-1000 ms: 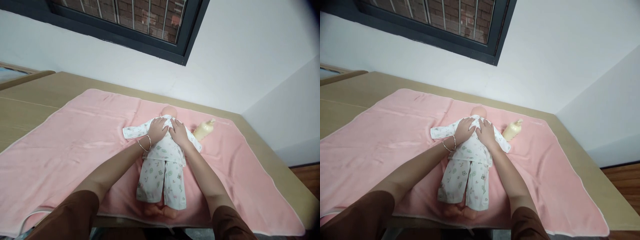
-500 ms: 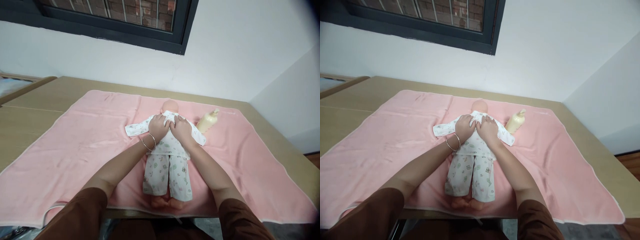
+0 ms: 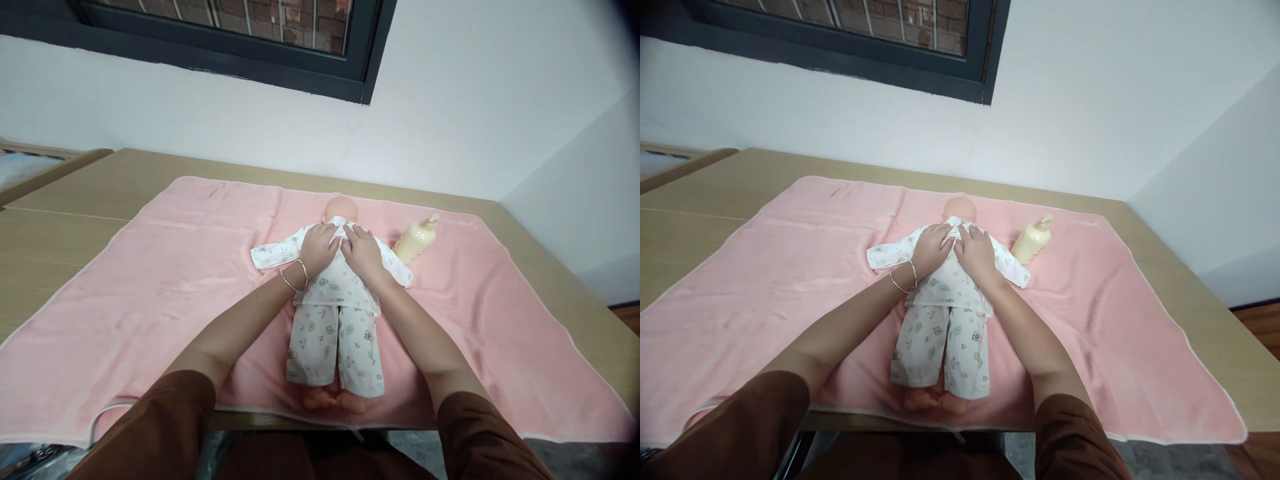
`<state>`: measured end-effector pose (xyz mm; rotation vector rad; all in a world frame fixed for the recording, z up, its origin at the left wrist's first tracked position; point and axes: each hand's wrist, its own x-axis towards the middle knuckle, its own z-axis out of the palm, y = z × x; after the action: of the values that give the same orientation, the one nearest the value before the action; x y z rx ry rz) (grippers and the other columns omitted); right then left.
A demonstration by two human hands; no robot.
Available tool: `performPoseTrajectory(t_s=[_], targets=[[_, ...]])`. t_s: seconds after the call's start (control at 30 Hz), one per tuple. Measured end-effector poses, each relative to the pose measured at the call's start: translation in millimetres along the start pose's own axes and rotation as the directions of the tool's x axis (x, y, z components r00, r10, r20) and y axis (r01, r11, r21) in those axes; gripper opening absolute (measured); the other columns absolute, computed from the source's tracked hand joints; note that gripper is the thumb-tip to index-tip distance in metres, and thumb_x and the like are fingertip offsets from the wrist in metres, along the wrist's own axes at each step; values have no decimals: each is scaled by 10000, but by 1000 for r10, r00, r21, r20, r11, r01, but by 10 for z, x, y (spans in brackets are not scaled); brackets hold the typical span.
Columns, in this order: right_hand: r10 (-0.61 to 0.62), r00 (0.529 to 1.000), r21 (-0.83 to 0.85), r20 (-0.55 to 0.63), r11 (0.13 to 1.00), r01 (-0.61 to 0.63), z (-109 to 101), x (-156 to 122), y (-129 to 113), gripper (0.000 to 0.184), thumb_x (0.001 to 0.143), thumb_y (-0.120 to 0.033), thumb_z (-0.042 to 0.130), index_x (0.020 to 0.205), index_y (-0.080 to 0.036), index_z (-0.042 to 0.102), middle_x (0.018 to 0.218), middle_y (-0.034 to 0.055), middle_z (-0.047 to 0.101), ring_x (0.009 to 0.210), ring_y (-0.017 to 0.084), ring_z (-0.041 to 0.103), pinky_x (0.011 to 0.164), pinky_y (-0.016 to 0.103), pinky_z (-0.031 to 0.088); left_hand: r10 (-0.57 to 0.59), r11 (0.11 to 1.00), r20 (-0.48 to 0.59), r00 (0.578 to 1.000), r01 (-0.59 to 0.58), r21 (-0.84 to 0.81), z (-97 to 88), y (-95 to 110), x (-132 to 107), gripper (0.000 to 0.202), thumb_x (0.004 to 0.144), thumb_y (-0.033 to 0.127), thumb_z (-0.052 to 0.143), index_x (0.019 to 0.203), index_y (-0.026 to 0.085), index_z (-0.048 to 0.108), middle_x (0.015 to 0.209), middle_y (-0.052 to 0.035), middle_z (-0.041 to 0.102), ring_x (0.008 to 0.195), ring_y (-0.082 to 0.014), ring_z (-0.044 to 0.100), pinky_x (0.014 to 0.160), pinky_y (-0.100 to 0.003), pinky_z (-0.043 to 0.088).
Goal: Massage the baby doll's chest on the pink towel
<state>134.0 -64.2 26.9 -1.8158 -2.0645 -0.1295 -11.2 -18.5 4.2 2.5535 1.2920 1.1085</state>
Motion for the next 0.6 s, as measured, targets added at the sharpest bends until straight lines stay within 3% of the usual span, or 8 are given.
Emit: performPoseTrajectory(t_s=[0.1, 0.2, 0.3, 0.43, 0.6], targets=[[36, 999, -103, -27, 994, -38, -81, -89, -149, 485, 1021, -318, 279, 1286, -62, 594, 1213, 233, 661, 1176, 324, 585, 1059, 444, 374, -19, 998, -38, 999, 22, 64, -28, 95, -41, 240, 946, 248, 461, 1037, 181, 673, 1123, -127, 691, 1117, -270, 601, 993, -441, 463], [78, 996, -164, -33, 983, -82, -117, -135, -223, 498, 1030, -328, 242, 1156, -60, 642, 1064, 226, 698, 1055, 321, 632, 949, 414, 441, -58, 988, -33, 998, 62, 139, -54, 174, -66, 234, 944, 249, 461, 919, 168, 679, 1001, -139, 693, 1030, -284, 611, 911, -439, 483], [95, 995, -140, -37, 985, -99, -87, -104, -170, 460, 1017, -348, 311, 1218, -80, 627, 1178, 213, 687, 1146, 315, 610, 1006, 414, 424, -103, 982, -51, 993, 110, 151, -56, 178, -65, 221, 925, 264, 492, 967, 160, 683, 1008, -134, 694, 1014, -287, 613, 898, -423, 488], [86, 996, -22, 27, 996, -85, 1, -10, -6, 544, 991, -386, 389, 1445, -94, 463, 1484, 198, 493, 1398, 319, 426, 1160, 485, 287, -133, 990, -50, 990, 136, 47, -8, 73, -38, 325, 905, 302, 526, 1179, 164, 634, 1232, -124, 664, 1179, -288, 577, 1048, -442, 441], [79, 995, 106, 59, 991, -85, 74, 29, 89, 562, 997, -391, 351, 1502, -149, 392, 1576, 152, 377, 1480, 290, 304, 1204, 523, 187, -146, 989, -2, 989, 146, -14, 52, -26, -23, 398, 919, 331, 507, 1282, 181, 576, 1375, -112, 600, 1330, -288, 496, 1159, -482, 349]])
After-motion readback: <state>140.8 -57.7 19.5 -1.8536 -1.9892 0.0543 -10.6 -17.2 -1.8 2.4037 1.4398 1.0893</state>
